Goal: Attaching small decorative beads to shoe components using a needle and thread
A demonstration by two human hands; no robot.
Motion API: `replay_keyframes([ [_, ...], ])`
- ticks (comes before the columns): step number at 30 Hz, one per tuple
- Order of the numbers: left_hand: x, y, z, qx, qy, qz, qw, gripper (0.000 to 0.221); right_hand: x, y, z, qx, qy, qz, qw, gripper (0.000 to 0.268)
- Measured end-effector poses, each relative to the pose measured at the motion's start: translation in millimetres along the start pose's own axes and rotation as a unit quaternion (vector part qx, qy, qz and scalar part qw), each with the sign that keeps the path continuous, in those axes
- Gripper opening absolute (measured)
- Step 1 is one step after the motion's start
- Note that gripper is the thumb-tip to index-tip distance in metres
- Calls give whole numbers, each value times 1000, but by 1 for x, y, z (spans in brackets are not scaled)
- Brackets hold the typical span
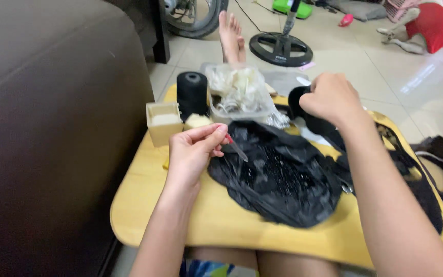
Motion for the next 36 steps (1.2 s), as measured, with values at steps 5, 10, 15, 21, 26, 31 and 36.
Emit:
replay_keyframes([
  [5, 15, -14, 7, 2, -11, 4, 1000, 33, 4, 10, 40, -97, 86, -79, 988, 60],
  [10, 15, -9, 10, 12, -10, 9, 1000, 35, -9, 9, 34, -31, -19, 29, 999, 51],
  [15, 15, -4, 8, 9, -11, 26, 1000, 34, 13, -12, -33, -126, 275, -43, 952, 49],
  [21, 19, -8, 10, 9, -24, 18, 1000, 33, 82, -12, -38, -96, 82, 5, 992, 39],
  [26, 27, -3, 15, -1, -32, 12, 999, 37, 210, -59, -183, 51, 113, 58, 991, 57],
  [31, 32, -2, 20, 6, -40, 22, 999, 39, 232, -55, -227, 106, 218, 3, 970, 55],
  [36, 31, -1, 13, 18, -38, 24, 999, 37, 225, -68, -240, 60, 211, -67, 973, 49],
])
Point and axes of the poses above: each hand's wrist, its own x-axis towards the middle knuckle, its own z-axis out of the back of the hand, y = z × x, the point moved 1 cm from there along x, towards the middle knuckle, and after that the axes turned 2 degrees about x, right-handed, at the moved point
